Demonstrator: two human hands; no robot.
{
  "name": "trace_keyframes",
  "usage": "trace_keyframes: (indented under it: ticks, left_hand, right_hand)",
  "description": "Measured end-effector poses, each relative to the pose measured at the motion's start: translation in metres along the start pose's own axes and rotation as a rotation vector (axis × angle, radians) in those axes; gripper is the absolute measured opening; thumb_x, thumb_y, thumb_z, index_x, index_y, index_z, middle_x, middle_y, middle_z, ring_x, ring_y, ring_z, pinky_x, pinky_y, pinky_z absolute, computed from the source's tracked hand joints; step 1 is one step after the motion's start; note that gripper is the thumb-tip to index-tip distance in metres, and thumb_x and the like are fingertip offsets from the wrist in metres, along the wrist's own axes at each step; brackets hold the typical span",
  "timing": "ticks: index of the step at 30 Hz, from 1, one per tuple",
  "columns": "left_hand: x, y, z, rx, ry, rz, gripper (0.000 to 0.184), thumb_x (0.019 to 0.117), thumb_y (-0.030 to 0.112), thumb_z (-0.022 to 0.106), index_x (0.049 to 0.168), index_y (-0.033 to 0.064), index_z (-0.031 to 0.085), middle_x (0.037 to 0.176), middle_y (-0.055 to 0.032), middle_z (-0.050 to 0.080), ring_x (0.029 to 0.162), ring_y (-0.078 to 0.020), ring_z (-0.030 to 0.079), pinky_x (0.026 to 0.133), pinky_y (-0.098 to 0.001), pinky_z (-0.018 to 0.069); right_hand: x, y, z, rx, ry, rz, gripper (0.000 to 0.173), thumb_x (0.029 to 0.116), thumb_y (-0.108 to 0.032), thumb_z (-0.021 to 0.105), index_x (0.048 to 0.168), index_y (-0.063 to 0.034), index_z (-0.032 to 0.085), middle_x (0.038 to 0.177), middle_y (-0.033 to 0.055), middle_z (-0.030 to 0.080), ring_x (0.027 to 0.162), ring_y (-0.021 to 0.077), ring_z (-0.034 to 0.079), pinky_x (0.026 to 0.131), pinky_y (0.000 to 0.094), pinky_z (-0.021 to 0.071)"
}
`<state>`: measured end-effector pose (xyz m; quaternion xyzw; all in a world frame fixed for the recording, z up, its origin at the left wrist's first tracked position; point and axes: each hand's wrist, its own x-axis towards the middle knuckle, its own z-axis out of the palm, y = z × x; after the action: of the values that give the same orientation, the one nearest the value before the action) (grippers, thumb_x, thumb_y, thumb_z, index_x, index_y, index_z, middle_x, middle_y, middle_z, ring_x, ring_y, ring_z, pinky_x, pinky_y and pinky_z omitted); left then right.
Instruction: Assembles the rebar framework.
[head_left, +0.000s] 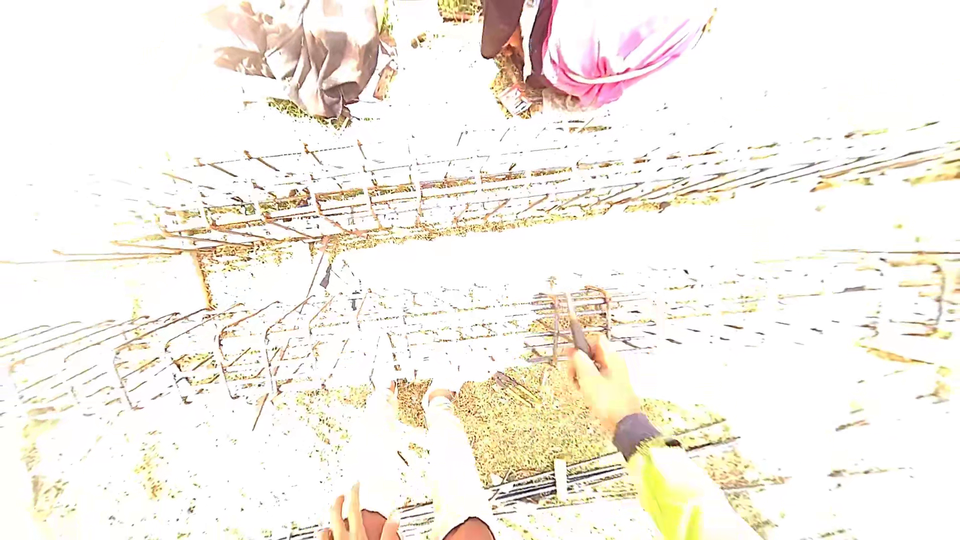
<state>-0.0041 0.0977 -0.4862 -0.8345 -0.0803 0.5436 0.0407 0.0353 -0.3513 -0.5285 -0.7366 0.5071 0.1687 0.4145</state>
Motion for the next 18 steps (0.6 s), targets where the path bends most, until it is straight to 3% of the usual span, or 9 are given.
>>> trace_keyframes:
  ticks: [3, 5, 7, 9, 11, 13, 15, 17, 18]
  left_hand:
    - [0.009, 0.007, 0.000, 0.044, 0.075, 0.055, 0.097, 0.0822, 0.090, 0.041, 0.161, 0.0338, 0.033, 0.163, -0.0167, 0.036, 0.142, -0.0520, 0.039, 0.103, -0.0787, 0.0321]
    - [0.015, 0.010, -0.004, 0.069, 0.098, 0.061, 0.098, 0.0808, 0.092, 0.038, 0.162, 0.0371, 0.031, 0.164, -0.0160, 0.035, 0.144, -0.0532, 0.035, 0.105, -0.0801, 0.0288]
    - [0.021, 0.018, -0.006, 0.087, 0.125, 0.077, 0.099, 0.0797, 0.094, 0.036, 0.161, 0.0377, 0.034, 0.164, -0.0159, 0.035, 0.144, -0.0533, 0.036, 0.105, -0.0794, 0.0295]
    - [0.028, 0.028, -0.008, 0.080, 0.131, 0.097, 0.099, 0.0785, 0.095, 0.036, 0.159, 0.0375, 0.039, 0.165, -0.0148, 0.033, 0.145, -0.0524, 0.034, 0.106, -0.0787, 0.0287]
    - [0.032, 0.035, -0.011, 0.066, 0.123, 0.108, 0.099, 0.0783, 0.095, 0.036, 0.158, 0.0371, 0.040, 0.167, -0.0129, 0.030, 0.148, -0.0525, 0.029, 0.108, -0.0789, 0.0248]
    - [0.035, 0.038, -0.015, 0.062, 0.090, 0.099, 0.102, 0.0777, 0.096, 0.034, 0.159, 0.0358, 0.038, 0.169, -0.0102, 0.027, 0.150, -0.0513, 0.025, 0.110, -0.0785, 0.0220]
    - [0.036, 0.038, -0.017, 0.049, 0.079, 0.093, 0.104, 0.0773, 0.097, 0.032, 0.160, 0.0345, 0.038, 0.169, -0.0090, 0.026, 0.151, -0.0497, 0.025, 0.112, -0.0771, 0.0205]
    - [0.036, 0.034, -0.017, 0.035, 0.085, 0.092, 0.103, 0.0773, 0.097, 0.033, 0.160, 0.0344, 0.038, 0.169, -0.0086, 0.026, 0.151, -0.0484, 0.025, 0.113, -0.0766, 0.0199]
    - [0.036, 0.032, -0.018, 0.038, 0.081, 0.089, 0.103, 0.0774, 0.096, 0.033, 0.160, 0.0350, 0.038, 0.169, -0.0084, 0.027, 0.151, -0.0476, 0.025, 0.113, -0.0758, 0.0200]
  right_hand:
    - [-0.057, -0.004, -0.004, 0.592, -0.176, 0.009, 0.058, 0.0951, -0.023, 0.043, 0.148, 0.0000, 0.040, 0.126, 0.0165, 0.067, 0.102, 0.0281, 0.071, 0.082, 0.0429, 0.0614]
    - [-0.100, -0.012, 0.005, 0.656, -0.164, -0.072, 0.069, 0.0861, -0.023, 0.054, 0.149, 0.0006, 0.037, 0.120, 0.0124, 0.067, 0.099, 0.0255, 0.071, 0.080, 0.0424, 0.0625]
    - [-0.134, -0.030, 0.022, 0.628, -0.118, -0.103, 0.066, 0.0780, -0.014, 0.059, 0.139, 0.0031, 0.041, 0.116, 0.0089, 0.058, 0.097, 0.0212, 0.067, 0.078, 0.0407, 0.0623]
    - [-0.162, -0.045, 0.044, 0.697, -0.140, -0.092, 0.055, 0.0827, -0.010, 0.062, 0.132, 0.0060, 0.045, 0.109, 0.0093, 0.067, 0.092, 0.0221, 0.071, 0.077, 0.0424, 0.0634]
    - [-0.182, -0.055, 0.067, 0.937, -0.233, -0.007, 0.037, 0.0885, -0.004, 0.056, 0.125, -0.0010, 0.055, 0.103, 0.0087, 0.072, 0.090, 0.0238, 0.072, 0.079, 0.0445, 0.0629]
    - [-0.194, -0.056, 0.085, 1.306, -0.428, 0.196, 0.019, 0.0932, -0.018, 0.057, 0.110, -0.0116, 0.061, 0.104, 0.0116, 0.071, 0.094, 0.0286, 0.070, 0.081, 0.0494, 0.0601]
    - [-0.195, -0.055, 0.097, 1.573, -0.614, 0.449, 0.028, 0.0885, -0.040, 0.068, 0.105, -0.0165, 0.067, 0.110, 0.0147, 0.072, 0.104, 0.0348, 0.069, 0.087, 0.0556, 0.0561]
    - [-0.194, -0.056, 0.105, 1.648, -0.636, 0.598, 0.047, 0.0823, -0.058, 0.065, 0.111, -0.0200, 0.064, 0.116, 0.0155, 0.070, 0.110, 0.0384, 0.067, 0.087, 0.0586, 0.0542]
    - [-0.192, -0.057, 0.108, 1.631, -0.590, 0.648, 0.061, 0.0828, -0.065, 0.057, 0.123, -0.0191, 0.055, 0.121, 0.0180, 0.067, 0.111, 0.0412, 0.065, 0.086, 0.0601, 0.0546]
